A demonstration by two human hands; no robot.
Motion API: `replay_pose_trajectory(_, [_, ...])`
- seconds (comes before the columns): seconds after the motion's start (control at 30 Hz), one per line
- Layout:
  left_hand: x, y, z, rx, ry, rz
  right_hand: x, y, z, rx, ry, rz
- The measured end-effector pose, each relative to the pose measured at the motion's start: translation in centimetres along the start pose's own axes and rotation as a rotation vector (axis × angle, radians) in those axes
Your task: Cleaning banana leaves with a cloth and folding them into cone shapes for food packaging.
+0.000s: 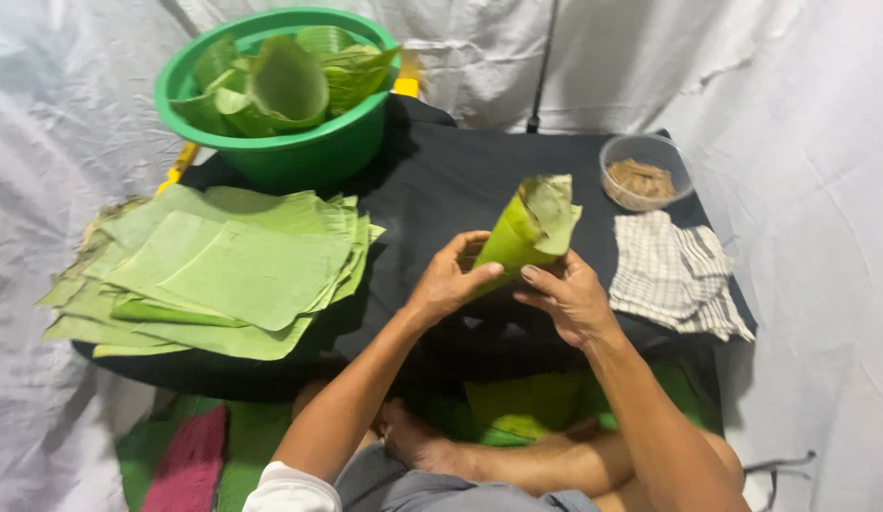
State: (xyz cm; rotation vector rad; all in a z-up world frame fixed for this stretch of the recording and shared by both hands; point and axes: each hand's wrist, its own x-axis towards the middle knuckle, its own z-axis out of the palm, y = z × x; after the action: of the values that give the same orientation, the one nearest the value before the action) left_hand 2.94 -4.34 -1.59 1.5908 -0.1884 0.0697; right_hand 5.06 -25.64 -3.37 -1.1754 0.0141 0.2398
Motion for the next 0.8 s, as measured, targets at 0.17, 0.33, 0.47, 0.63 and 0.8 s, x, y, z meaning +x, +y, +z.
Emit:
replay_pose_trajectory(0.17, [0.1, 1.6, -1.5, 0.047, -0.068, 0.034, -0.2, -1.7, 2.1, -0.082, -0.061, -0.022])
replay_pose_trajectory(0.33, [-0.4, 3.8, -3.1, 0.138, -0.017, 0.06, 1.2, -1.8, 3.1, -0.12, -0.146, -0.068])
replay_pose_trajectory(0.47, [0.0, 5.8, -4.5, 0.169, 0.045, 0.13, 2.5, -3.2, 5.0, -0.113, -0.218, -0.167])
replay_pose_trajectory(0.63, [1.1, 8.2, -7.5, 0.232, 0.072, 0.21, 3.8, -6.6, 9.6, -0.164, -0.324, -0.249])
replay_pose_trajectory(0.8, [3.0, 10.4, -11.6, 0.136, 0.172, 0.332, 5.6, -9.0, 15.6, -0.311, -0.457, -0.429])
